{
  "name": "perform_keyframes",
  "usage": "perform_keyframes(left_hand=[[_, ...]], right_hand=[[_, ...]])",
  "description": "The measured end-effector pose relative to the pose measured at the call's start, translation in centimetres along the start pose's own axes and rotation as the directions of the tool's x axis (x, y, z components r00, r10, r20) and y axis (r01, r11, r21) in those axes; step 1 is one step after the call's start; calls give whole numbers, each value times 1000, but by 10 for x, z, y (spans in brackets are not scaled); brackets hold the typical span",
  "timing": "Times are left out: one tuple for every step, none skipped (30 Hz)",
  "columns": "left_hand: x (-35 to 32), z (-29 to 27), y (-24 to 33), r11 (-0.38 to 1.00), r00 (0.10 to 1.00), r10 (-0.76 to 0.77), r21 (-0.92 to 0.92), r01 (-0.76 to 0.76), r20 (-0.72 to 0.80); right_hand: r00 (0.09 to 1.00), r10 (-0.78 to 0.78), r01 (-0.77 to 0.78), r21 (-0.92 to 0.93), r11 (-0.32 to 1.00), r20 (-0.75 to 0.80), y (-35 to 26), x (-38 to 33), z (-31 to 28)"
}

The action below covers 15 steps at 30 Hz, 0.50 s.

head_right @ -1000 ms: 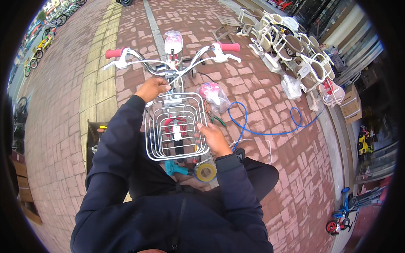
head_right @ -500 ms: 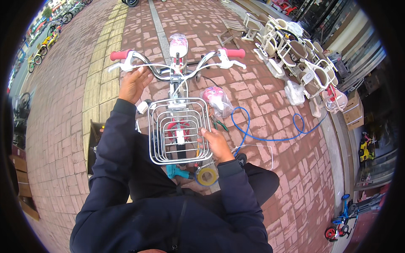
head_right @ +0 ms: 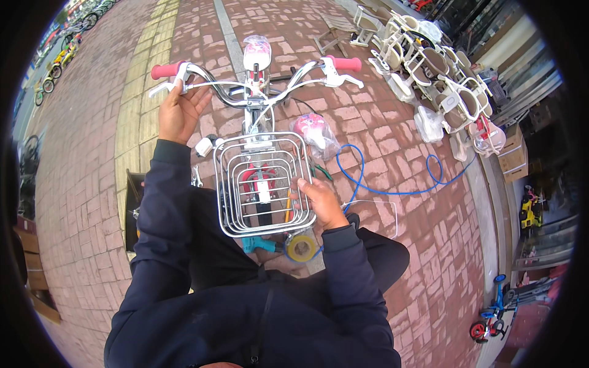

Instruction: The person assembles a child's bicycle by attaching the front basket, installing the handlebar bell, and mounting the brake lever assembly. They use a screwdriver and wrench to secure components and remove protective plastic from the bell.

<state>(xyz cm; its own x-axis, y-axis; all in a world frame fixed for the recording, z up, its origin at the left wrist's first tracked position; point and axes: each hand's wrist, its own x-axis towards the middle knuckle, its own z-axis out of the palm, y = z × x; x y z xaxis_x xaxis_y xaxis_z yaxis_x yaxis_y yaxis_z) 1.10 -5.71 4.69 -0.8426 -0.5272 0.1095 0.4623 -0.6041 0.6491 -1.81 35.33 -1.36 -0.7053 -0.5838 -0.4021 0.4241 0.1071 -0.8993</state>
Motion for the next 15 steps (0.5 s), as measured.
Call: perform_keyframes(left_hand=[[-4,1,-2,999,1000,-3,34,3,-3],[-10,0,-3,995,999,-38,93,39,-18],[-16,0,-4,987,998,-68,148,70,-15],[-23,0,-4,971,994,-106,210,112,-41],[-32,-1,-6,944,989,-134,296,146,-61],[-39,-2,-6,908,989,-139,392,148,-51],[-48,-5,-6,856,985,-155,488,170,-72],[-59,-10,-6,787,978,-171,581,207,-118],[-69,-17,-2,774,980,-174,601,199,-100],[-79,-27,4,784,985,-156,597,167,-70],[-90,-40,12,807,986,-156,567,165,-65],[-101,-56,21,841,991,-131,529,116,-9],[-110,-76,31,838,994,-99,535,107,-44],[-120,-100,36,815,977,-80,551,179,-199],[-130,-127,38,809,956,-42,551,203,-290]], right_hand=[[1000,2,-2,5,1000,-2,0,1,-2],[1000,-8,8,16,1000,8,0,2,-3],[1000,12,-12,14,1000,0,0,3,-4],[1000,5,-5,20,1000,-1,-1,5,-7],[1000,1,-1,28,1000,-2,-1,6,-9],[1000,14,-13,44,999,-11,-2,8,-12],[999,-2,6,79,997,-43,-4,11,-15],[995,-17,18,11,1000,-102,-6,15,-19],[991,-38,32,-50,998,-127,-10,18,-25],[990,-66,54,-94,994,-127,-14,21,-31],[981,-78,49,-163,985,-179,-18,24,-36],[973,-101,55,-215,975,-208,-22,27,-41],[965,-147,76,-307,949,-217,-26,30,-45],[954,-197,93,-403,910,-224,-30,34,-49],[945,-215,91,-433,897,-246,-32,38,-51]])
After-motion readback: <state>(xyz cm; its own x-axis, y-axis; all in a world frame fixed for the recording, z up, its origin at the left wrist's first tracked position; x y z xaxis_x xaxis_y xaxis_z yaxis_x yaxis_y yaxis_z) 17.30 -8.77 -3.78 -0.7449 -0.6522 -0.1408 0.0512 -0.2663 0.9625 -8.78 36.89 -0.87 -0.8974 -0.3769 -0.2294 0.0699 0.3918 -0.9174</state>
